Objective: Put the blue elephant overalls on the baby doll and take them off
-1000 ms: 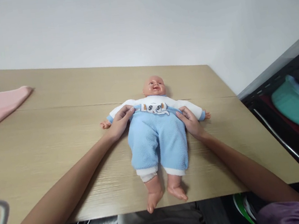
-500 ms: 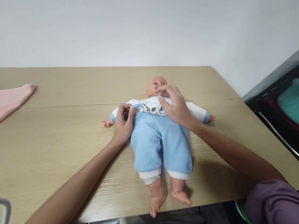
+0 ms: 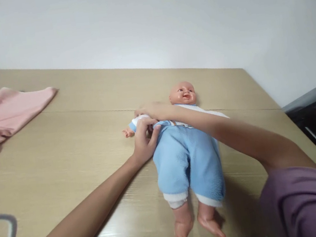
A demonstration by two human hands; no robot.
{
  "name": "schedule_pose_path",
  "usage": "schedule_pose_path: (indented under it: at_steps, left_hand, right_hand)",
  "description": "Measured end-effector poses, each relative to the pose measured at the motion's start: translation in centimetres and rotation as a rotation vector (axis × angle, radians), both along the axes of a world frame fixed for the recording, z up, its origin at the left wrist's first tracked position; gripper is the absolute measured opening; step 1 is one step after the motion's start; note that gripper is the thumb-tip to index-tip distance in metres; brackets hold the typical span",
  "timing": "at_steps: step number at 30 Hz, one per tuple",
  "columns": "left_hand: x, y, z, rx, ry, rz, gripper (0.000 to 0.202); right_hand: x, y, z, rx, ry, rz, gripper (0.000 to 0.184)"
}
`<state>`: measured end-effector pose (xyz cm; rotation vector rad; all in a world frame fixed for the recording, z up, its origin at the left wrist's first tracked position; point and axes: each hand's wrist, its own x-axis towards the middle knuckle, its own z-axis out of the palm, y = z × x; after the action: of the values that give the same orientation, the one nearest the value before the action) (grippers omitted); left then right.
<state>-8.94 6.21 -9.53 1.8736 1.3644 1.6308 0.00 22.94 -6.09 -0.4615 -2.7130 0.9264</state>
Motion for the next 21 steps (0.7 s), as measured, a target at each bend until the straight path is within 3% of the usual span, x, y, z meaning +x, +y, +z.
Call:
schedule_pose_path:
  at_steps: [3,7,9,12,14,17,21]
  left_hand:
    - [-0.2,-0.1,-0.2,0.199,0.093,-0.019,0.020]
    - [-0.6,-0.4,-1.1,0.395,0.202,0.084,0.009]
    - [-0.7,-0.4,-1.7,0.471,0.188,0.147,0.009]
    - [-0.4,-0.2,-2.1,0.541,0.051,0.084,0.011]
    - [0.2,-0.1,-2.0,0.490,-0.079,0.036,0.014]
    - [1.2,-0.2,-1.4,0.262,-0.309,0.083,0.026]
    - [1.5,0.3,-1.0,-0.050,-0.564,0.097,0.043]
  right_hand:
    - [2.6,0.1,1.5,-0.217,0.164,-0.036,0.044]
    - [6.1,0.1,3.8,-0.504,0.313,-0.077,0.049]
    - [7.3,-0.4,4.4,-0.502,0.275,-0.037,0.049]
    - [8.1,-1.4,4.7,-0.362,0.237,-0.023,0.046]
    - [8.2,-2.2,4.6,-0.209,0.239,-0.045,0.040]
    - [8.6,-3.6,4.6,0.006,0.235,-0.053,0.032]
    - [10.1,-6.1,5.3,0.030,0.202,-0.097,0.030]
